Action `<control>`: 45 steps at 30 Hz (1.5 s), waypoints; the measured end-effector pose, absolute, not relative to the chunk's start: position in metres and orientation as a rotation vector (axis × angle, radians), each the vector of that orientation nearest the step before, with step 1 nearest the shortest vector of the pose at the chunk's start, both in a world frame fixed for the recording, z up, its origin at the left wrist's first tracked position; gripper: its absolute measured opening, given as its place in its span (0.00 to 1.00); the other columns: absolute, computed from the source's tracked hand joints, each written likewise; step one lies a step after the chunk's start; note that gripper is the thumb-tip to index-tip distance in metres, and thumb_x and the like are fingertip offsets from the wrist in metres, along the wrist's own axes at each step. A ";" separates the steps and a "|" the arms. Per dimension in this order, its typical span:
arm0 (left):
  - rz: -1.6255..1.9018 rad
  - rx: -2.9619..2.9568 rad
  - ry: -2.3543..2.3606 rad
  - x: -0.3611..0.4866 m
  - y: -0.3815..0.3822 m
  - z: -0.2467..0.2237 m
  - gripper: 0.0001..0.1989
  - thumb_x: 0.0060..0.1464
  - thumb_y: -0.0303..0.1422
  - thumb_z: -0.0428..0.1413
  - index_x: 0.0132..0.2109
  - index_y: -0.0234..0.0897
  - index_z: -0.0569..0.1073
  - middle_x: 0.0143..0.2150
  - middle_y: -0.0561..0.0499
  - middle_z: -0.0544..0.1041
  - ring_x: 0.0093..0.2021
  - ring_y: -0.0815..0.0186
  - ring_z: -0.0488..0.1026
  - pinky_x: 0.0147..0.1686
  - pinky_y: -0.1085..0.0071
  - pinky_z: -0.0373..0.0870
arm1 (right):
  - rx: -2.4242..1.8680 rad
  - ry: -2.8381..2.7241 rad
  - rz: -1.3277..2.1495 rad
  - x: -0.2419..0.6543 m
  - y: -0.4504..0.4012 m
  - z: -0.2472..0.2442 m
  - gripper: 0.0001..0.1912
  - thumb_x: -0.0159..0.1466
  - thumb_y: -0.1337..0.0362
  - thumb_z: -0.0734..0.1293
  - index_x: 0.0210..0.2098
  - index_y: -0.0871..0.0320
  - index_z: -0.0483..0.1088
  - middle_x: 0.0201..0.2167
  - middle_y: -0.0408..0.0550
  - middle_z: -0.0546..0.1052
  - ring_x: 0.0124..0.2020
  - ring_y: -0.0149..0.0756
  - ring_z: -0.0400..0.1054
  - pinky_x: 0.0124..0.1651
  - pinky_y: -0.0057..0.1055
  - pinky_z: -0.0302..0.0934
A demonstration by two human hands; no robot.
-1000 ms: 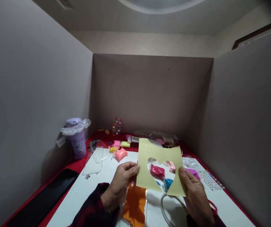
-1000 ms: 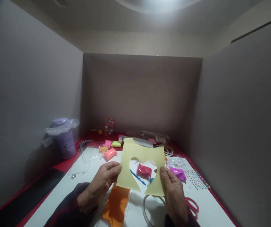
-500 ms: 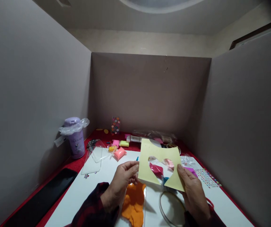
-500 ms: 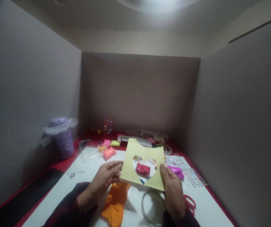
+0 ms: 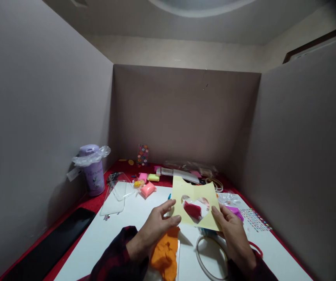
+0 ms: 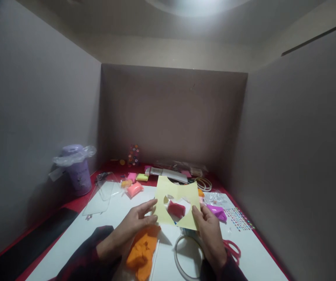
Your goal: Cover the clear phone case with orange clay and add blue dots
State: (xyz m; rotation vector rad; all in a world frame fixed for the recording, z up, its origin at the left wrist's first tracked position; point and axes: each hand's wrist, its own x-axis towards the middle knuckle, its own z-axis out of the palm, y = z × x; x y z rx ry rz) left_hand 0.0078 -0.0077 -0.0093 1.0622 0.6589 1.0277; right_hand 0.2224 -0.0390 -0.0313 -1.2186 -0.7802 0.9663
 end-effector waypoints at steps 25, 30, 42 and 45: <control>0.689 1.706 0.820 0.001 -0.005 -0.016 0.29 0.42 0.40 0.61 0.53 0.39 0.69 0.63 0.42 0.54 0.62 0.51 0.50 0.59 0.56 0.46 | -1.213 -1.004 0.592 0.242 -0.017 -0.056 0.24 0.53 0.59 0.69 0.48 0.59 0.66 0.45 0.53 0.73 0.44 0.43 0.69 0.43 0.36 0.66; 0.775 1.824 0.950 0.005 0.002 -0.026 0.28 0.41 0.36 0.60 0.53 0.38 0.69 0.64 0.43 0.53 0.63 0.53 0.46 0.60 0.57 0.44 | -1.325 -1.120 0.313 0.250 -0.015 -0.061 0.20 0.54 0.59 0.68 0.45 0.59 0.70 0.44 0.54 0.73 0.45 0.47 0.66 0.50 0.48 0.58; 0.988 1.838 1.155 -0.003 0.013 -0.016 0.15 0.48 0.29 0.48 0.42 0.32 0.73 0.44 0.43 0.73 0.43 0.61 0.69 0.44 0.66 0.64 | -1.007 -1.849 -0.106 0.214 -0.056 -0.036 0.14 0.59 0.73 0.63 0.44 0.56 0.69 0.30 0.48 0.74 0.31 0.37 0.67 0.34 0.34 0.60; 0.946 1.823 1.193 -0.009 0.019 -0.025 0.15 0.47 0.29 0.49 0.42 0.32 0.73 0.42 0.43 0.74 0.40 0.60 0.71 0.41 0.66 0.65 | -0.953 -2.051 -0.112 0.202 -0.063 -0.038 0.09 0.59 0.73 0.62 0.39 0.58 0.69 0.25 0.47 0.72 0.27 0.36 0.65 0.30 0.33 0.56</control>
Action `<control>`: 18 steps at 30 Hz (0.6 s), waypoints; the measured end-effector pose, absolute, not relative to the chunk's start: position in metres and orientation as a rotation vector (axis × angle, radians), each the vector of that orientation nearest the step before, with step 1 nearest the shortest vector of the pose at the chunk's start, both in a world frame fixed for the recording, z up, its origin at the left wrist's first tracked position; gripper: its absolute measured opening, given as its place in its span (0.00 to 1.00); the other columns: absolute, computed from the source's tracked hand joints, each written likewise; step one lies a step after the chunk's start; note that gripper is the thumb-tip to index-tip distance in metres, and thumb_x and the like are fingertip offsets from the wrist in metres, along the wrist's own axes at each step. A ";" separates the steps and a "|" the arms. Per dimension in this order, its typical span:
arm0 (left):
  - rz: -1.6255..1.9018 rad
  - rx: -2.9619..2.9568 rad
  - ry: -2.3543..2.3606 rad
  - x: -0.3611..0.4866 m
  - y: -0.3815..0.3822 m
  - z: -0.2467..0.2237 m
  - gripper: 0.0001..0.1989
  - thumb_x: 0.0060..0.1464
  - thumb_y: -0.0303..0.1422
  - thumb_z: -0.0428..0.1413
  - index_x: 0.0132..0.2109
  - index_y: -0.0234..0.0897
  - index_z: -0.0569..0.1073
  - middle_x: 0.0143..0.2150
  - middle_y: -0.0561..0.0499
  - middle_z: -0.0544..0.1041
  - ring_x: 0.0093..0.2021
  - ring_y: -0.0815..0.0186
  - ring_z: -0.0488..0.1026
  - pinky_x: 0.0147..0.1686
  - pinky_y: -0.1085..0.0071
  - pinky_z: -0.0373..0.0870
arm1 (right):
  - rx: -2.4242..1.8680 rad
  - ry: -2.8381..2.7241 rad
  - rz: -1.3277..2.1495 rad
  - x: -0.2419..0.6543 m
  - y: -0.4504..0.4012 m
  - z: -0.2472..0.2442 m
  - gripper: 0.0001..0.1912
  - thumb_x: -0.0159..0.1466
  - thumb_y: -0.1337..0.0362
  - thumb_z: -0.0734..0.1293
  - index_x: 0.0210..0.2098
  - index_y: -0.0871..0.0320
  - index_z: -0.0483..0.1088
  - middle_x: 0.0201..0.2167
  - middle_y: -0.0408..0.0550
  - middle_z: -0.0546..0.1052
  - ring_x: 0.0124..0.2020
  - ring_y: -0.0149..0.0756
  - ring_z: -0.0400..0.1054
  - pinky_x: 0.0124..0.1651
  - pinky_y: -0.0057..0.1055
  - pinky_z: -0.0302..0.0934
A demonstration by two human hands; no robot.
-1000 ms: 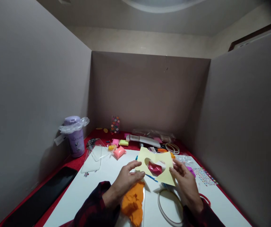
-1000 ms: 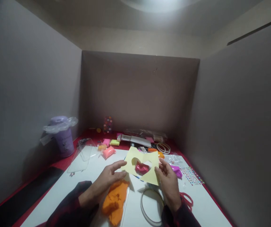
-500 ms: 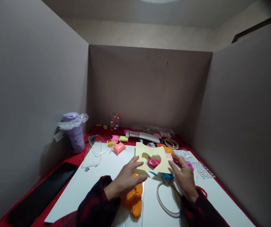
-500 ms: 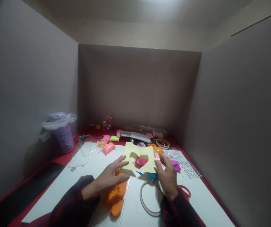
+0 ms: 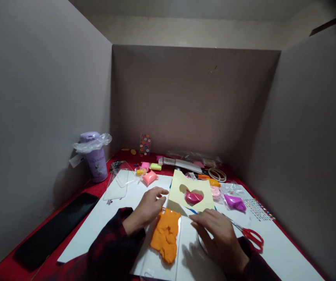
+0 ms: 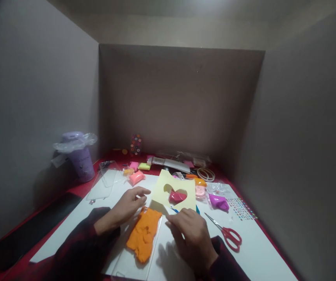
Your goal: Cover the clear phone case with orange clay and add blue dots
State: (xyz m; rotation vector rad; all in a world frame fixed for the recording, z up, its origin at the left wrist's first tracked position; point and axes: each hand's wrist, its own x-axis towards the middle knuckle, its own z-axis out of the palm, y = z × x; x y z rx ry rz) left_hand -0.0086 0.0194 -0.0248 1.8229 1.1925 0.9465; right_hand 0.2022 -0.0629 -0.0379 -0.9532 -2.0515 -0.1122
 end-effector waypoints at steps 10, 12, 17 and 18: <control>0.951 1.821 1.157 -0.022 0.021 -0.042 0.12 0.50 0.30 0.48 0.39 0.34 0.74 0.41 0.47 0.76 0.43 0.62 0.70 0.45 0.68 0.63 | -0.998 -2.271 -0.122 0.192 -0.064 -0.037 0.09 0.62 0.71 0.59 0.25 0.60 0.63 0.22 0.46 0.68 0.26 0.34 0.59 0.29 0.33 0.48; 0.937 1.880 1.146 -0.024 0.020 -0.042 0.12 0.51 0.32 0.48 0.41 0.35 0.73 0.41 0.47 0.75 0.43 0.62 0.70 0.45 0.68 0.63 | -1.051 -2.246 -0.161 0.192 -0.062 -0.040 0.10 0.62 0.70 0.59 0.24 0.60 0.63 0.22 0.47 0.68 0.26 0.35 0.59 0.29 0.33 0.48; 0.849 1.994 1.154 -0.026 0.018 -0.043 0.14 0.53 0.36 0.48 0.42 0.36 0.74 0.40 0.47 0.74 0.42 0.62 0.69 0.43 0.68 0.64 | -1.321 -1.906 -0.220 0.200 -0.057 -0.050 0.12 0.63 0.66 0.58 0.24 0.58 0.63 0.21 0.46 0.66 0.26 0.36 0.59 0.30 0.33 0.50; 0.840 2.007 1.159 -0.026 0.017 -0.043 0.14 0.53 0.36 0.48 0.42 0.36 0.74 0.40 0.47 0.74 0.41 0.62 0.69 0.43 0.68 0.64 | -1.361 -1.817 -0.220 0.203 -0.055 -0.051 0.12 0.64 0.64 0.58 0.24 0.58 0.63 0.22 0.46 0.66 0.26 0.36 0.60 0.31 0.33 0.51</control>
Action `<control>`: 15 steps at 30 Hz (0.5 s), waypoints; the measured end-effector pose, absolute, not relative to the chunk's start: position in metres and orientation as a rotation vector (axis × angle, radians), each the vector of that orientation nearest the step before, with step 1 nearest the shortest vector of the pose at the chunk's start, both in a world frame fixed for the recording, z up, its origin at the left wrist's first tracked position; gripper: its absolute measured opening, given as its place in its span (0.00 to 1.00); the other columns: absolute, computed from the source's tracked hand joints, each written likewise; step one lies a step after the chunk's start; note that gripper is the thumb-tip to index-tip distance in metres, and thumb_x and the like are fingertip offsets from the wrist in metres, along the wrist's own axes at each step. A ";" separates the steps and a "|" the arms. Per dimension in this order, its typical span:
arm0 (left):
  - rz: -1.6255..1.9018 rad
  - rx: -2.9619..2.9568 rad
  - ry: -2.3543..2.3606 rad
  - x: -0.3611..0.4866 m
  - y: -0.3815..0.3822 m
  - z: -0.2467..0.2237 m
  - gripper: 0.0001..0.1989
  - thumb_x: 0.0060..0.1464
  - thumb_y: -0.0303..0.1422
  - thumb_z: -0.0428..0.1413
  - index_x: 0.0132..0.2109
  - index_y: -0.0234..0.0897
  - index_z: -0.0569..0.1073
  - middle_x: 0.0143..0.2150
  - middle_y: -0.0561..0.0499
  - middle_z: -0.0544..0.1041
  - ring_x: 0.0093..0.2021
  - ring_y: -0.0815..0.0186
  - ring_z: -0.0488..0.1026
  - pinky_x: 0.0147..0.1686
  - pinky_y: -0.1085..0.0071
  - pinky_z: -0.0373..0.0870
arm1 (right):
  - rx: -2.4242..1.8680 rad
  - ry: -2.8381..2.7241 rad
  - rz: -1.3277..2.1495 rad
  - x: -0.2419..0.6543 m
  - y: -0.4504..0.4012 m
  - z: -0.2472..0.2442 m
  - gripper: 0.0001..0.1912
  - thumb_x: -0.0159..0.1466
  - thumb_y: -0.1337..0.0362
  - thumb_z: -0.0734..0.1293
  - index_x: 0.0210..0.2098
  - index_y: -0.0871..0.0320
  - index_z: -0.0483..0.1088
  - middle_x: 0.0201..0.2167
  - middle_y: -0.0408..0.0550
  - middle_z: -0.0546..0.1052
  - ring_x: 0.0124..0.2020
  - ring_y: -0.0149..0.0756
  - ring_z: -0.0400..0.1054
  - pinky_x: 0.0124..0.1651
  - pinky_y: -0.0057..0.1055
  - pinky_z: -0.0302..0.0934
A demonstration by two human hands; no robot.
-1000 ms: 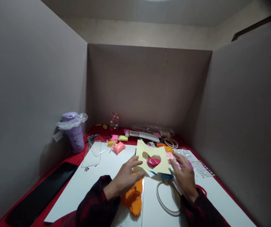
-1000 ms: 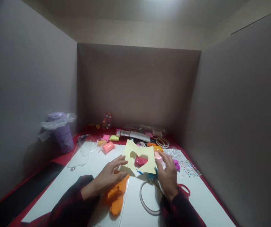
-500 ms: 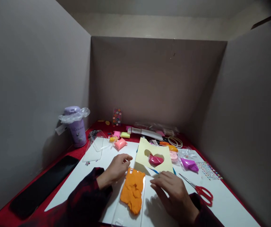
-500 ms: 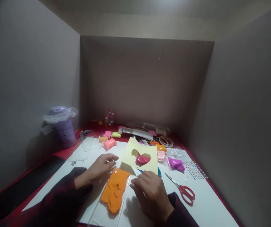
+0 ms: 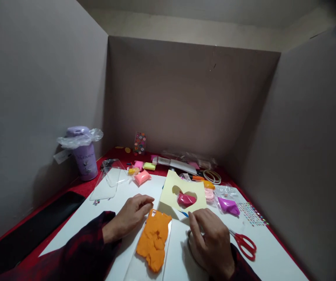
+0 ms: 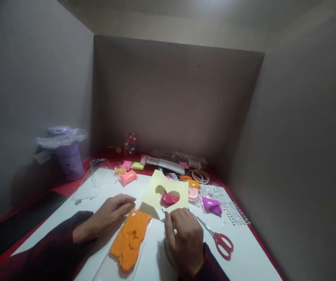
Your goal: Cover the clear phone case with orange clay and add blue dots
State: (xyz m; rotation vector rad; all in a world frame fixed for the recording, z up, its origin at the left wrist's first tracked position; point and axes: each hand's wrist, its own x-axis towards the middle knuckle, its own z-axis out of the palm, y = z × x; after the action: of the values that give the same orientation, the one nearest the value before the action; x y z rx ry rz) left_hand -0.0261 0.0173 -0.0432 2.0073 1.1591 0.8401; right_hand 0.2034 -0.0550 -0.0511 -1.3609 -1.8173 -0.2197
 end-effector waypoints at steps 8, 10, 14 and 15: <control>0.822 1.958 1.146 -0.027 0.014 -0.041 0.15 0.52 0.39 0.50 0.44 0.36 0.73 0.41 0.46 0.73 0.40 0.63 0.70 0.41 0.68 0.65 | -1.682 -1.446 -0.303 0.228 -0.034 -0.051 0.14 0.61 0.56 0.60 0.39 0.59 0.67 0.37 0.54 0.71 0.41 0.49 0.60 0.43 0.42 0.52; 0.842 1.947 1.152 -0.028 0.014 -0.040 0.15 0.52 0.39 0.50 0.43 0.37 0.74 0.41 0.47 0.73 0.39 0.62 0.70 0.41 0.68 0.65 | -1.644 -1.401 -0.187 0.230 -0.029 -0.055 0.15 0.59 0.55 0.62 0.39 0.59 0.67 0.36 0.55 0.72 0.40 0.50 0.60 0.41 0.42 0.52; 0.889 1.892 1.163 -0.029 0.015 -0.041 0.15 0.51 0.40 0.51 0.42 0.38 0.74 0.40 0.47 0.74 0.38 0.62 0.70 0.40 0.69 0.66 | -1.563 -1.340 0.009 0.232 -0.023 -0.060 0.12 0.57 0.56 0.65 0.36 0.57 0.68 0.32 0.54 0.72 0.35 0.48 0.62 0.36 0.38 0.53; 0.895 1.882 1.163 -0.029 0.016 -0.041 0.15 0.51 0.40 0.51 0.42 0.38 0.75 0.40 0.47 0.74 0.38 0.62 0.70 0.40 0.69 0.66 | -1.559 -1.331 0.035 0.233 -0.021 -0.060 0.12 0.57 0.57 0.65 0.37 0.57 0.67 0.33 0.54 0.72 0.35 0.48 0.63 0.36 0.38 0.54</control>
State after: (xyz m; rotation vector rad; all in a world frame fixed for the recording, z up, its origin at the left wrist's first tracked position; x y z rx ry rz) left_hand -0.0294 0.0158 -0.0411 1.8821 1.1632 0.8955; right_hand 0.2329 -0.0211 -0.0601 -1.5589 -1.3312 0.0352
